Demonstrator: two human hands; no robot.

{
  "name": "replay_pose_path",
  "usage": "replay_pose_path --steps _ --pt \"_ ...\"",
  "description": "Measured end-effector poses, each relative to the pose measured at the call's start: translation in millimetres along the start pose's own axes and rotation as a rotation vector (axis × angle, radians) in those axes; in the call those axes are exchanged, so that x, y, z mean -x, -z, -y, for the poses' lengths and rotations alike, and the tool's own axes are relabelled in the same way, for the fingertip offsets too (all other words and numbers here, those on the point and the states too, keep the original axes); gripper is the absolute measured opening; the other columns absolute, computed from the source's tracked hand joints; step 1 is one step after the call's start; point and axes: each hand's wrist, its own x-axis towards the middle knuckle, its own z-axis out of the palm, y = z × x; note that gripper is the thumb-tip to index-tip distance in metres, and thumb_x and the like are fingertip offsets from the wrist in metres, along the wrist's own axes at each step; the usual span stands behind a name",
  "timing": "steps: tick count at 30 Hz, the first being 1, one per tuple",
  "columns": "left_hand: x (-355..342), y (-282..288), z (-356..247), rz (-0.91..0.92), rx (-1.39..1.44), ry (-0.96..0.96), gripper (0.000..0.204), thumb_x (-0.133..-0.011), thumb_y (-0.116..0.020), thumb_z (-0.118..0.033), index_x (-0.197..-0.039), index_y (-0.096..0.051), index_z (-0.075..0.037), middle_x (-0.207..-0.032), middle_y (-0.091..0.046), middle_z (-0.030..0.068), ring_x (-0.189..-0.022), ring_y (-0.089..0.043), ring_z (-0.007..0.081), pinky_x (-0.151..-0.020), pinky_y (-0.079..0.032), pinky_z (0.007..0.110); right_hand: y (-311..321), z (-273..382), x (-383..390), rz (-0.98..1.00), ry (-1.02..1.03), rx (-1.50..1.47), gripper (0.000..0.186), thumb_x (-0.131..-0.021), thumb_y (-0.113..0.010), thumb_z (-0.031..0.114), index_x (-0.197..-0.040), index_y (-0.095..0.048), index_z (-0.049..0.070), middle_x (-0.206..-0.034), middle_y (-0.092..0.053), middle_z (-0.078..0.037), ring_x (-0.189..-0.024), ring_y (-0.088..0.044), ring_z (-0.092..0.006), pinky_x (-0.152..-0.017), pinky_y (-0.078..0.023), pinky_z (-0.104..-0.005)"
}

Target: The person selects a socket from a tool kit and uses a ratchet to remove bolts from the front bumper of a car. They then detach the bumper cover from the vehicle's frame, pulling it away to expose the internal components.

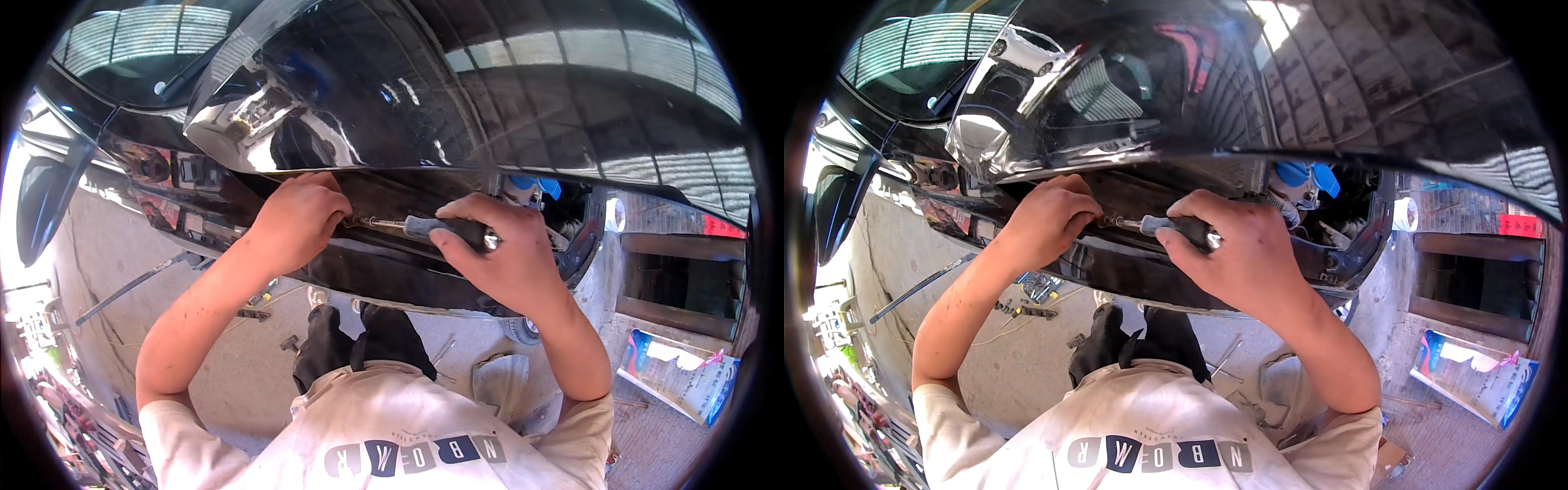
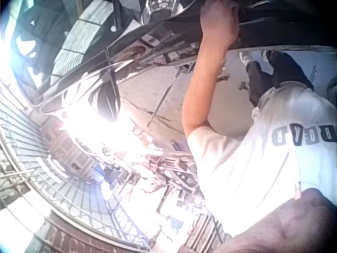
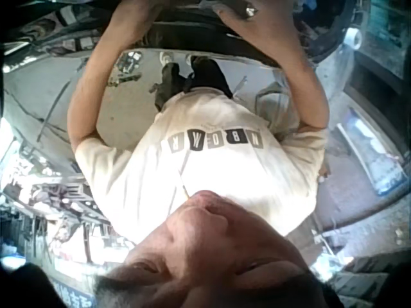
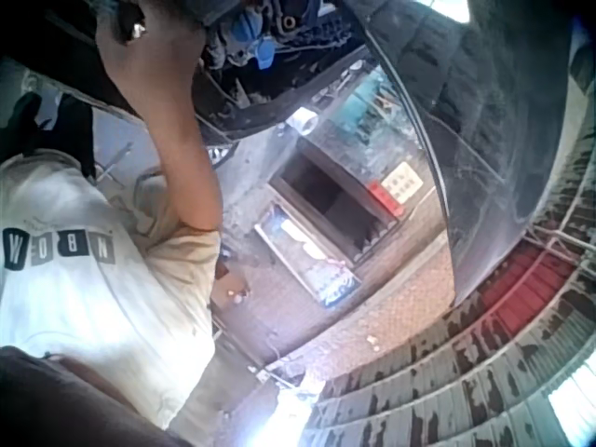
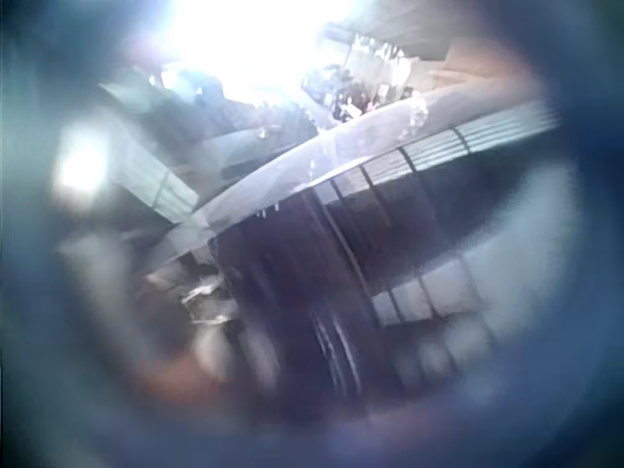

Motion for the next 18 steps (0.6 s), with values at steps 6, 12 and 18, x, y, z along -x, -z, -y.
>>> replay_pose_path --steps 6,12,18 --pt "-9.3 -12.0 8.5 0.217 0.007 0.180 0.015 -0.085 -0.056 -0.010 -0.086 -0.070 -0.004 -0.092 -0.067 0.0142 -0.097 -0.063 0.0323 -0.085 -0.051 0.042 -8.5 3.5 -16.8 0.135 -0.089 0.065 0.025 -0.079 -0.078 0.021 -0.099 -0.072 0.007 -0.085 -0.072 -0.012 -0.071 -0.068 -0.0254 -0.067 -0.052 -0.0317" --pt "-15.9 -9.7 14.1 0.323 0.034 0.230 0.020 -0.089 -0.052 -0.015 -0.089 -0.068 -0.004 -0.092 -0.069 0.0168 -0.092 -0.066 0.0355 -0.082 -0.052 0.045 -6.1 24.2 -27.1 0.280 -0.228 0.259 0.032 -0.083 -0.075 0.036 -0.106 -0.073 0.014 -0.084 -0.073 -0.010 -0.068 -0.070 -0.0253 -0.064 -0.054 -0.0337" --pt "-11.6 -11.9 19.1 0.276 0.048 0.205 0.021 -0.090 -0.050 -0.017 -0.093 -0.067 -0.005 -0.092 -0.069 0.0161 -0.091 -0.067 0.0346 -0.081 -0.053 0.044 -3.4 44.8 -48.1 0.507 -0.390 0.151 0.036 -0.088 -0.068 0.042 -0.113 -0.071 0.016 -0.087 -0.073 -0.009 -0.072 -0.070 -0.0269 -0.068 -0.055 -0.0350"
